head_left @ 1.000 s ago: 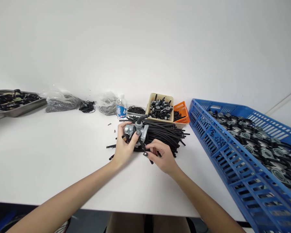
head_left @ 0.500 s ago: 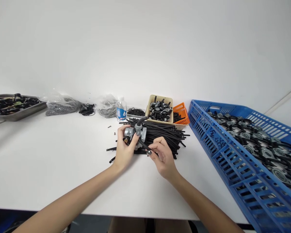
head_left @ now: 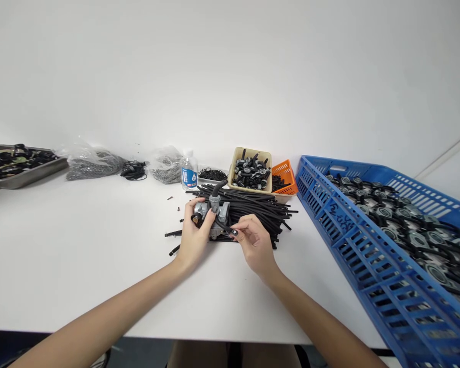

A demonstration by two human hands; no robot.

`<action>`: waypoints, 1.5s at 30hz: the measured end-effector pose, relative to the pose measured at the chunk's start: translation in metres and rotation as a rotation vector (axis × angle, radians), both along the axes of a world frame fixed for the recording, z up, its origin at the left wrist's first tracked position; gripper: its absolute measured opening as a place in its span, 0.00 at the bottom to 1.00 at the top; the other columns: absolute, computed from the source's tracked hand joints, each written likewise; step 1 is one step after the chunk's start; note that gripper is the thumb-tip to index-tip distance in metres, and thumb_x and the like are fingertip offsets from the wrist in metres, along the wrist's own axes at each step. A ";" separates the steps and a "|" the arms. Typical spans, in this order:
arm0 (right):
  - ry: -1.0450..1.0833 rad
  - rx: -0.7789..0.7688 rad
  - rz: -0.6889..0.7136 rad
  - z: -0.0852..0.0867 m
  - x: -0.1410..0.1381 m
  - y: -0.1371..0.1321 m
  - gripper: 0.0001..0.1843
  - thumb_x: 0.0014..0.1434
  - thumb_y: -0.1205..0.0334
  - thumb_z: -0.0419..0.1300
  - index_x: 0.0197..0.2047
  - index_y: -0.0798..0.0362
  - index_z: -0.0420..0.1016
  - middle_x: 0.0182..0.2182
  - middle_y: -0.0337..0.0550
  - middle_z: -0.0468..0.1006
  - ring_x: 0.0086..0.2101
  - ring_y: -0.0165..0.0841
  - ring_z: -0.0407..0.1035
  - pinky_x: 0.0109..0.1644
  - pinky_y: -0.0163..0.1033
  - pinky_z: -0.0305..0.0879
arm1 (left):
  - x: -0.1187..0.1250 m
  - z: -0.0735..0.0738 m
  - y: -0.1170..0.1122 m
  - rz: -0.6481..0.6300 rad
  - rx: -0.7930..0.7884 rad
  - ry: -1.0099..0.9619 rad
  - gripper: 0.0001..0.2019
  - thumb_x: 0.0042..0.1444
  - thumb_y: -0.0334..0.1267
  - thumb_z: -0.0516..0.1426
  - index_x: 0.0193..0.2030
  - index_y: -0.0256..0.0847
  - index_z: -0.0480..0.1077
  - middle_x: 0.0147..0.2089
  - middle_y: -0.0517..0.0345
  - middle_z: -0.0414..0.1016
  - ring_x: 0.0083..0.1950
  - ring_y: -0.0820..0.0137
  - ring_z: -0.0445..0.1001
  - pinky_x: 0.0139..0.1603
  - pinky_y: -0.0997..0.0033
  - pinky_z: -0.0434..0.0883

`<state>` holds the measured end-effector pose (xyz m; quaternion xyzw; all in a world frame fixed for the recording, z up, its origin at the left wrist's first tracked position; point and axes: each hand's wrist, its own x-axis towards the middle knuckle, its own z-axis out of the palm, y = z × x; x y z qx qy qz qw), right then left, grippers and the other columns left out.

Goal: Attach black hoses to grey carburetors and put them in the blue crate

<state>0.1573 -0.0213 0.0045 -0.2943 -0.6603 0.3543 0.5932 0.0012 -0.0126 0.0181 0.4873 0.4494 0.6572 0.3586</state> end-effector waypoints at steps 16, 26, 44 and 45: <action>-0.161 0.027 -0.166 0.005 -0.002 -0.001 0.06 0.59 0.68 0.58 0.31 0.50 0.73 0.35 0.42 0.69 0.38 0.33 0.67 0.38 0.39 0.66 | -0.001 -0.003 0.001 -0.045 -0.072 -0.054 0.22 0.55 0.52 0.61 0.53 0.46 0.64 0.41 0.61 0.72 0.34 0.72 0.72 0.35 0.72 0.71; -0.181 0.078 -0.152 0.000 -0.008 -0.004 0.06 0.62 0.68 0.56 0.34 0.50 0.71 0.53 0.50 0.68 0.55 0.39 0.66 0.61 0.50 0.64 | -0.001 -0.001 -0.001 -0.073 -0.029 -0.057 0.20 0.57 0.51 0.60 0.52 0.47 0.64 0.44 0.59 0.74 0.41 0.69 0.75 0.43 0.69 0.73; 0.046 -0.115 -0.007 -0.001 -0.007 -0.006 0.20 0.60 0.62 0.60 0.54 0.48 0.60 0.57 0.52 0.71 0.45 0.35 0.75 0.50 0.44 0.72 | -0.001 0.001 0.002 -0.183 -0.116 -0.174 0.20 0.56 0.53 0.60 0.52 0.49 0.65 0.42 0.60 0.74 0.37 0.67 0.75 0.36 0.68 0.75; 0.018 -0.120 -0.008 0.000 -0.007 -0.006 0.24 0.60 0.61 0.61 0.58 0.48 0.59 0.57 0.52 0.72 0.47 0.36 0.74 0.52 0.45 0.71 | -0.001 0.001 0.002 -0.182 -0.093 -0.155 0.20 0.56 0.53 0.60 0.51 0.48 0.66 0.42 0.59 0.74 0.39 0.67 0.75 0.38 0.68 0.75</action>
